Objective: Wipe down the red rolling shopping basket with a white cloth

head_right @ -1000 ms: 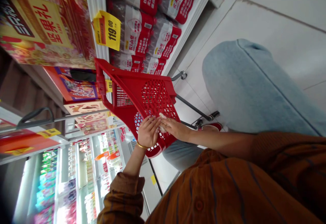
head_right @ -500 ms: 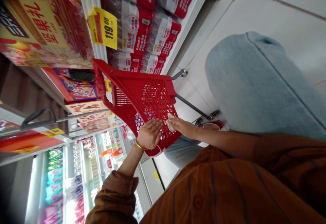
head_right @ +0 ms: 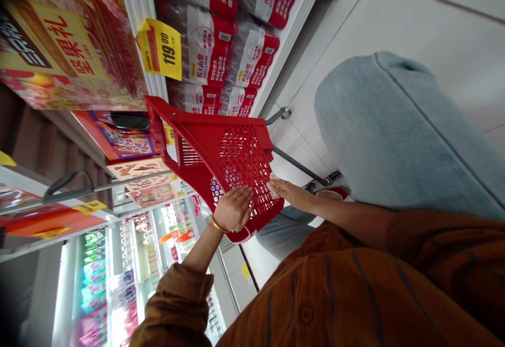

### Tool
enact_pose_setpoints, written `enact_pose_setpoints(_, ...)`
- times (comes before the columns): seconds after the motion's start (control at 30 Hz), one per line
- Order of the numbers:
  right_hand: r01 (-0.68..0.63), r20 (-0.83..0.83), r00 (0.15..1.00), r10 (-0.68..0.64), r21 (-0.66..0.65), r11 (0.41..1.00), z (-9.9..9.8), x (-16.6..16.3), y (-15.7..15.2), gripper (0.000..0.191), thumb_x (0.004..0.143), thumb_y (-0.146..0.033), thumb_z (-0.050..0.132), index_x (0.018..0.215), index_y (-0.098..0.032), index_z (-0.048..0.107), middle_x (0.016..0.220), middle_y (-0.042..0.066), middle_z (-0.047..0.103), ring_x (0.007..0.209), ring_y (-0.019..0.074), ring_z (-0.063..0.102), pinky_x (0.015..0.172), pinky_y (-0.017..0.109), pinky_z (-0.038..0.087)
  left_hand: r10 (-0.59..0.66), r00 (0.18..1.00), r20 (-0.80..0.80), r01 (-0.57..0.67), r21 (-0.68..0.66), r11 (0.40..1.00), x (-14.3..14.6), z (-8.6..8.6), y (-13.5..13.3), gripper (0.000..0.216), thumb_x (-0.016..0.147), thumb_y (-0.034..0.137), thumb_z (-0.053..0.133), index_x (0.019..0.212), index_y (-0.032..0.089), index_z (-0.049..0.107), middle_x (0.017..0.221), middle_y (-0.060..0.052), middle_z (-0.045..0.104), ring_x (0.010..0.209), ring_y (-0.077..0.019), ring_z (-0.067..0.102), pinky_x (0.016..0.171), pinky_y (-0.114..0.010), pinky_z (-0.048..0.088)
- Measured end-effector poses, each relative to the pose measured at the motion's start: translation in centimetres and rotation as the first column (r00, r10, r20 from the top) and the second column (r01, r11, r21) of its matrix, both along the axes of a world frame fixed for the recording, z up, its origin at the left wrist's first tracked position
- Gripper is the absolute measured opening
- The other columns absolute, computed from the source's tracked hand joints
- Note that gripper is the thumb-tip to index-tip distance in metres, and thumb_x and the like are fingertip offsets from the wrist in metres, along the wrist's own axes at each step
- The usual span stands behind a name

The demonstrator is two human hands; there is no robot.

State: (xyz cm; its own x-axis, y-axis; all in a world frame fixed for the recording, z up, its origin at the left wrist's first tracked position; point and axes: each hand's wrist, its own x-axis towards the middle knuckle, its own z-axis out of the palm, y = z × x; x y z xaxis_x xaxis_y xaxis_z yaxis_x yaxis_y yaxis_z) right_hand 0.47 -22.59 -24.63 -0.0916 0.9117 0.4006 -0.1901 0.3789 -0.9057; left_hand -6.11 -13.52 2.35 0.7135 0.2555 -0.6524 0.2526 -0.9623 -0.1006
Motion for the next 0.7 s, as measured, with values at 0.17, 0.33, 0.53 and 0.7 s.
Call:
enact_pose_setpoints(0.17, 0.094, -0.048, 0.994, -0.097, -0.049, 0.994, 0.9, -0.1, 0.2, 0.048, 0.094, -0.010, 0.034, 0.140, -0.020, 0.039, 0.141, 0.010, 0.046, 0.135, 0.0200, 0.038, 0.110, 0.044, 0.037, 0.005, 1.000, -0.013, -0.005, -0.015, 1.000, 0.4, 0.2, 0.3, 0.043, 0.086, 0.034, 0.046, 0.112, 0.006, 0.064, 0.116, -0.019, 0.065, 0.113, -0.0304, 0.058, 0.096, -0.048, 0.046)
enact_pose_setpoints(0.33, 0.191, -0.097, 0.976, -0.197, -0.072, 0.979, 5.6, 1.0, 2.1, 0.051, 0.093, -0.006, 0.033, 0.141, -0.020, 0.038, 0.137, 0.013, 0.048, 0.132, 0.0215, 0.041, 0.107, 0.044, 0.041, -0.018, 0.999, 0.041, 0.019, -0.029, 0.999, 1.0, 1.6, 2.2, 0.043, 0.086, 0.039, 0.049, 0.112, 0.008, 0.064, 0.113, -0.018, 0.067, 0.110, -0.0290, 0.060, 0.099, -0.049, 0.045)
enact_pose_setpoints(0.53, 0.251, -0.136, 0.956, -0.259, -0.073, 0.965, 10.8, 0.8, 5.3, 0.051, 0.090, -0.005, 0.038, 0.139, -0.021, 0.040, 0.136, 0.013, 0.048, 0.132, 0.0227, 0.039, 0.108, 0.045, 0.039, -0.046, 0.990, 0.133, 0.041, 0.041, 0.998, 0.9, 2.0, 5.1, 0.039, 0.084, 0.036, 0.051, 0.108, 0.008, 0.065, 0.106, -0.018, 0.069, 0.107, -0.0291, 0.061, 0.099, -0.049, 0.046)
enact_pose_setpoints(0.7, 0.217, -0.117, 0.968, -0.221, -0.047, 0.975, 10.9, -0.7, 6.0, 0.049, 0.093, -0.008, 0.036, 0.141, -0.018, 0.037, 0.143, 0.013, 0.043, 0.137, 0.0230, 0.033, 0.112, 0.046, 0.033, -0.035, 0.983, 0.180, 0.029, 0.038, 0.999, -0.5, 0.7, 5.3, 0.040, 0.085, 0.031, 0.045, 0.109, 0.007, 0.065, 0.106, -0.020, 0.069, 0.110, -0.0292, 0.061, 0.094, -0.047, 0.051)
